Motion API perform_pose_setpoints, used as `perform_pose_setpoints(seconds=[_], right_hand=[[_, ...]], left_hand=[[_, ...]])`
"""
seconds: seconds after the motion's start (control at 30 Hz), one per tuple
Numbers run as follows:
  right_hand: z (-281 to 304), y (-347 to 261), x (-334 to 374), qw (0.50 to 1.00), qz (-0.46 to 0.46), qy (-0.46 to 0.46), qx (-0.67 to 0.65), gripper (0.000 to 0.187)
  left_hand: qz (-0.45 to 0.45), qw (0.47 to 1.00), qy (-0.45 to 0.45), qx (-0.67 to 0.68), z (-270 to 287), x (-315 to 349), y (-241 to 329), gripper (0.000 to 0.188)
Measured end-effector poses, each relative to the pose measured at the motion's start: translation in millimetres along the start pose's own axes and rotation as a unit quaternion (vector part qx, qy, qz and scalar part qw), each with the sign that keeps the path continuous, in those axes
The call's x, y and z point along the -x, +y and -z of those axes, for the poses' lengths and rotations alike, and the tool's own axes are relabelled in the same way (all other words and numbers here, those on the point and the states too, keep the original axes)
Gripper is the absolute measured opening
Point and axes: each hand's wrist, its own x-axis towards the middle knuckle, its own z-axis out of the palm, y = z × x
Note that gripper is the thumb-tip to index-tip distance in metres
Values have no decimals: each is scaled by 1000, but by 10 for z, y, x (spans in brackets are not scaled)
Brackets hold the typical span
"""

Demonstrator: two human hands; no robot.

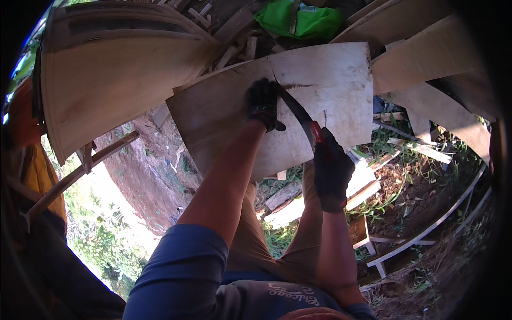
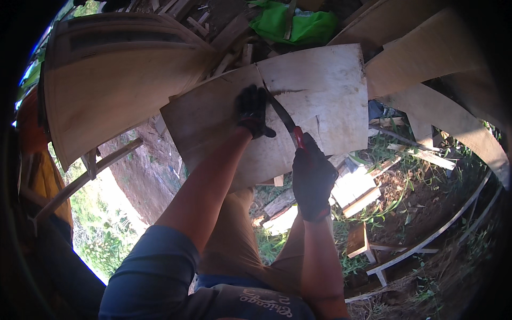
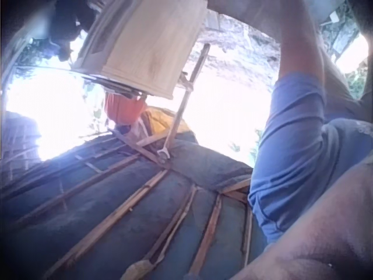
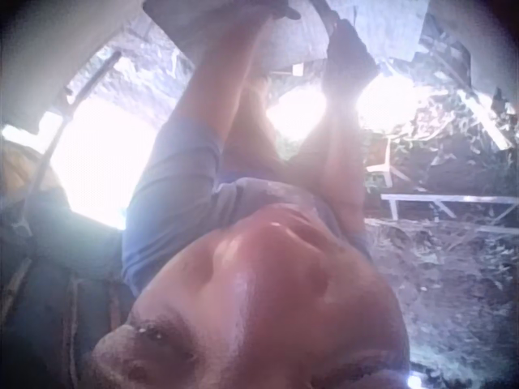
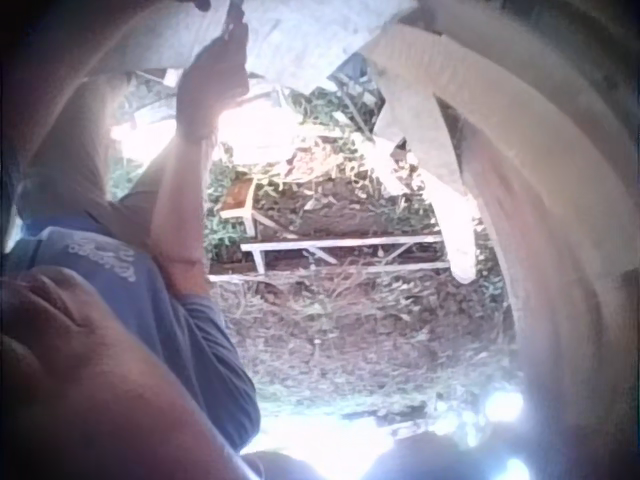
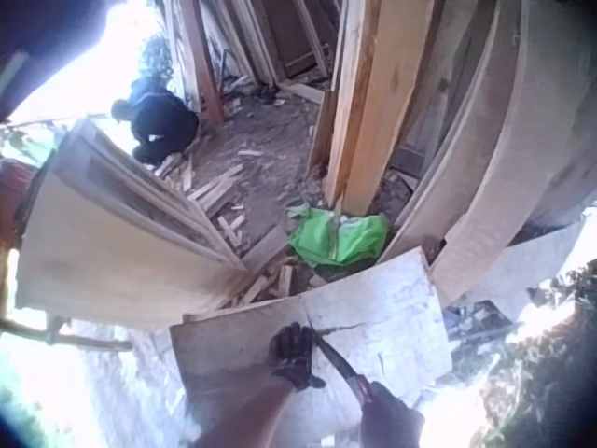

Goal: The person saws a piece of plywood on a wooden structure, then places the cut piece into a wooden crate and continues sawing another section of wood.

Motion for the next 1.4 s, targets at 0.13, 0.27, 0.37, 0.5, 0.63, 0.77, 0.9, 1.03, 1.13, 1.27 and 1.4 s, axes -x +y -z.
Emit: perform_pose_setpoints(seconds=[0.13,0.27,0.37,0.5,0.63,0.77,0.9,1.03,1.13,1.27,1.4], right_hand=[[-62,10,-16,996,37,34,-78,31],[-51,-99,-81,997,-22,-25,-63,31],[-180,-224,-112,996,33,-23,-74,31],[-196,-238,-103,1000,-8,-20,-12,32],[-250,-66,-277,998,60,-7,24,31],[-624,194,-482,997,55,3,-50,32],[-1213,391,-636,999,45,-22,-9,35],[-1499,691,-613,1000,28,-14,3,38],[-1524,729,-440,999,32,-17,-12,41],[-1293,871,-611,998,13,-45,-32,44],[-1414,678,-515,991,83,-98,-39,52]], left_hand=[[0,1000,21,17,36,51,13,161],[-1,1000,-26,9,211,64,88,159],[-8,999,45,26,93,32,-5,156],[0,999,48,25,50,77,44,155],[-7,998,39,42,44,28,-35,160],[-20,995,78,53,-36,91,4,154],[7,990,137,-37,-169,13,-54,118],[5,993,115,-7,-34,-114,53,95],[5,977,211,-10,-115,61,74,92],[-2,993,119,-21,188,-52,261,80],[-2,985,170,-16,-152,83,-74,93]])
